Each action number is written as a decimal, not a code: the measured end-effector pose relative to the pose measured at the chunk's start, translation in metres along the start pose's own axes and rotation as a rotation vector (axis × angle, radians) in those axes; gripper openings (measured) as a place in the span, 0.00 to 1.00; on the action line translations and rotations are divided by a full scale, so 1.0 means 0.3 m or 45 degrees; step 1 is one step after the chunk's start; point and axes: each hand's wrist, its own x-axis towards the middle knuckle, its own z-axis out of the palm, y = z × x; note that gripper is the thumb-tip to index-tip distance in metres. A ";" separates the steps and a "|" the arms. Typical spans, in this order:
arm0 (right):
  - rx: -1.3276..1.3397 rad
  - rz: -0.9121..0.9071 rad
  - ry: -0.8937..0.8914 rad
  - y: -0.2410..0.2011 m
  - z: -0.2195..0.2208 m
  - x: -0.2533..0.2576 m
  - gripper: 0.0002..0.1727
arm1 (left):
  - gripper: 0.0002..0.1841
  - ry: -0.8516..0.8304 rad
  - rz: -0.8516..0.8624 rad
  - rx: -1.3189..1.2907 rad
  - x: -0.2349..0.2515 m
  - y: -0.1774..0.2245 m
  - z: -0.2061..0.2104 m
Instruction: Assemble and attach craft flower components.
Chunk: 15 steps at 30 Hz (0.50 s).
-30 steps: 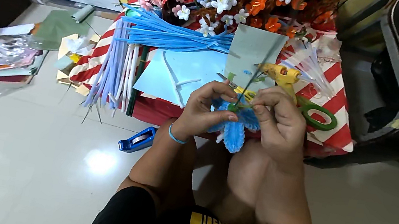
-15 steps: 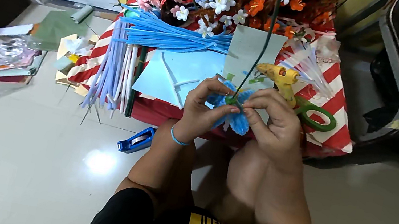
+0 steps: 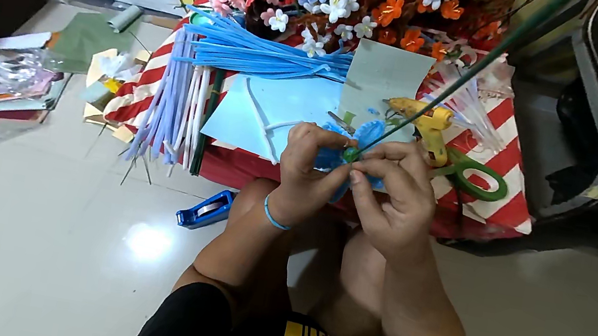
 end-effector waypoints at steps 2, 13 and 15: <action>-0.107 -0.075 -0.029 -0.003 -0.005 -0.002 0.08 | 0.14 -0.008 0.007 0.003 -0.003 -0.003 0.000; 0.239 0.121 -0.147 0.045 -0.121 0.026 0.14 | 0.28 -0.202 -0.086 -0.131 -0.005 0.017 0.006; 0.311 0.153 -0.299 0.055 -0.141 0.031 0.14 | 0.28 -0.250 -0.080 -0.127 -0.005 0.019 0.007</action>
